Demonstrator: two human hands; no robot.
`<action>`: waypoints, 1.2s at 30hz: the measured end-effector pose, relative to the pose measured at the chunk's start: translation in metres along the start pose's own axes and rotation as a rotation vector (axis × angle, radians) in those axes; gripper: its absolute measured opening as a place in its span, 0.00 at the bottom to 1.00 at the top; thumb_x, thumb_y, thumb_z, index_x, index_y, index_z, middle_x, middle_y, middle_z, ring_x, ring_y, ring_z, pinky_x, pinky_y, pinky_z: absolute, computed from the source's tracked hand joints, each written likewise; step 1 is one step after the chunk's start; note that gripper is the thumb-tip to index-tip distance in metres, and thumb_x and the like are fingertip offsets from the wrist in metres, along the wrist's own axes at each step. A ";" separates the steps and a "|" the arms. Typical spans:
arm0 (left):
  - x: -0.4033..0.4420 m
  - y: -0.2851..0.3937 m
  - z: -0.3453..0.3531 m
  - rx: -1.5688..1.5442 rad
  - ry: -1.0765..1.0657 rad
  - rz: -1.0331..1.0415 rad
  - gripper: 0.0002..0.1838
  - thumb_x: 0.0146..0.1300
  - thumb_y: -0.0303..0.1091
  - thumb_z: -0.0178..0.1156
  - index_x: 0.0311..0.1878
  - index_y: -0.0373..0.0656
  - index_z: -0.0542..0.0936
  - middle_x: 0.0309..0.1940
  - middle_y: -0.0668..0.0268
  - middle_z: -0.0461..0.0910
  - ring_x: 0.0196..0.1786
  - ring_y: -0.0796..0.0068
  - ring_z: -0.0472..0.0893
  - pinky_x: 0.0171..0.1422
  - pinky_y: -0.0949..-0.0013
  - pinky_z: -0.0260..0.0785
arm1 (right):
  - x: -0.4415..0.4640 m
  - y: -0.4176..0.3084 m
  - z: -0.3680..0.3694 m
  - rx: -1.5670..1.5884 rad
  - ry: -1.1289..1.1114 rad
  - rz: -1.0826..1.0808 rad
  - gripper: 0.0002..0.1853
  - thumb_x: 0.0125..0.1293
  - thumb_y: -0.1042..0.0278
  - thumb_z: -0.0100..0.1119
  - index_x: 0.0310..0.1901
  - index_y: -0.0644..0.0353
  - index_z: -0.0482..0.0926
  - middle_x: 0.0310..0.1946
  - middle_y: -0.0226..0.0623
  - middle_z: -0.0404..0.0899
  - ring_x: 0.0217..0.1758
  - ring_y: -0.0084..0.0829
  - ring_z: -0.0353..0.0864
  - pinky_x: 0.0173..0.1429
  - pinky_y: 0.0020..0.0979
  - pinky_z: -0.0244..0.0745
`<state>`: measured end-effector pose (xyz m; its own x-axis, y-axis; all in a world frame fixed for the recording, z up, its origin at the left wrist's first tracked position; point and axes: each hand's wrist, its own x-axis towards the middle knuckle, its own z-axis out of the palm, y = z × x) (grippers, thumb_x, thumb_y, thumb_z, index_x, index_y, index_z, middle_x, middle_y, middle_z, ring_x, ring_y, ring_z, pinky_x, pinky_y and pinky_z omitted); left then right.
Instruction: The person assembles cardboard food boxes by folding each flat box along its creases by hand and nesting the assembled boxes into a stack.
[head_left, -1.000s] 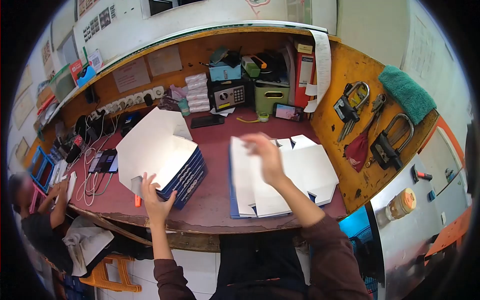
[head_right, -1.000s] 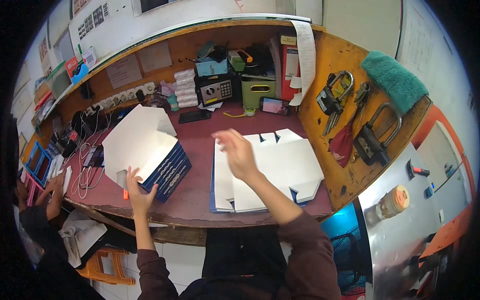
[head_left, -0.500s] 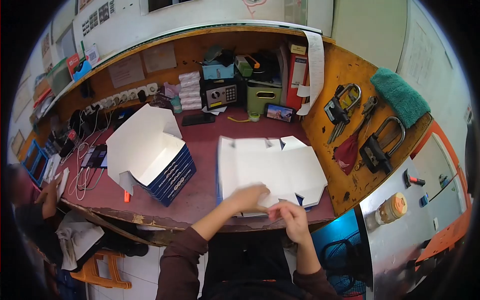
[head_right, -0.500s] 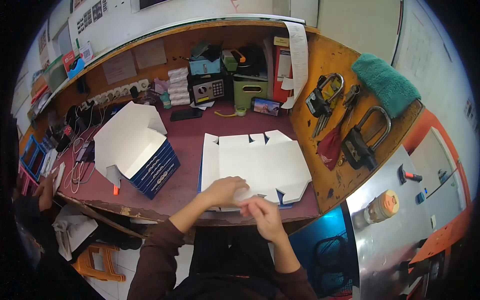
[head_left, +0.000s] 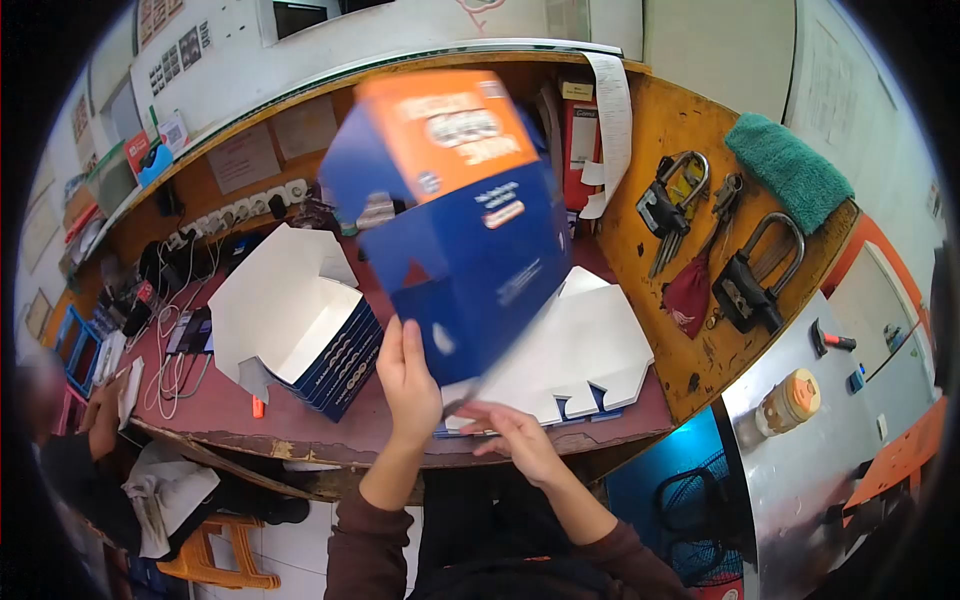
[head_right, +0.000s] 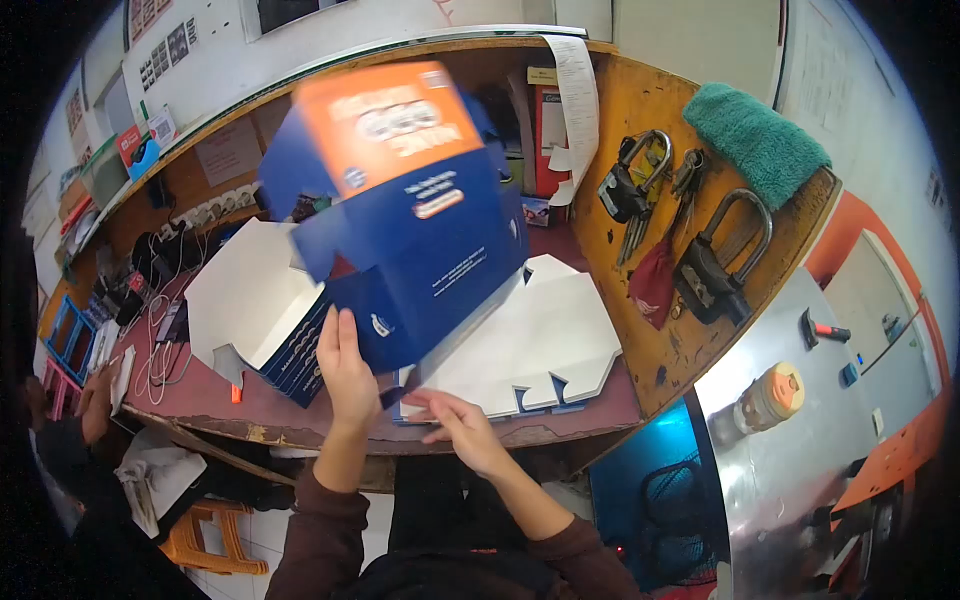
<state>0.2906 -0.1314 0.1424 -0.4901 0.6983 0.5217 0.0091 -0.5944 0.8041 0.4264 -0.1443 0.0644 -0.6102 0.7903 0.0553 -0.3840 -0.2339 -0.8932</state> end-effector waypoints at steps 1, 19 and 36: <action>-0.007 -0.001 0.001 0.001 -0.003 0.004 0.12 0.67 0.33 0.41 0.40 0.34 0.71 0.29 0.70 0.72 0.31 0.86 0.67 0.35 0.80 0.61 | 0.001 -0.001 0.000 0.001 -0.001 -0.004 0.17 0.66 0.66 0.45 0.53 0.65 0.67 0.44 0.35 0.75 0.43 0.25 0.75 0.42 0.27 0.73; -0.077 -0.019 0.026 -0.155 -0.386 0.094 0.16 0.56 0.22 0.57 0.48 0.30 0.70 0.42 0.62 0.75 0.43 0.77 0.73 0.49 0.73 0.66 | -0.034 -0.046 0.034 0.526 0.612 -0.655 0.06 0.58 0.77 0.55 0.37 0.58 0.70 0.31 0.25 0.70 0.31 0.19 0.69 0.37 0.19 0.67; -0.082 -0.009 0.009 -0.338 -0.371 -0.397 0.35 0.56 0.57 0.53 0.58 0.38 0.63 0.52 0.61 0.70 0.54 0.65 0.71 0.59 0.62 0.60 | -0.035 -0.001 0.037 0.142 0.516 -0.956 0.33 0.47 0.77 0.65 0.56 0.65 0.60 0.50 0.39 0.68 0.53 0.33 0.69 0.56 0.34 0.65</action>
<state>0.3386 -0.1801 0.0947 -0.0646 0.9469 0.3151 -0.4160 -0.3125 0.8540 0.4227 -0.1921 0.0797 0.3335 0.8143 0.4751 -0.6406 0.5655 -0.5195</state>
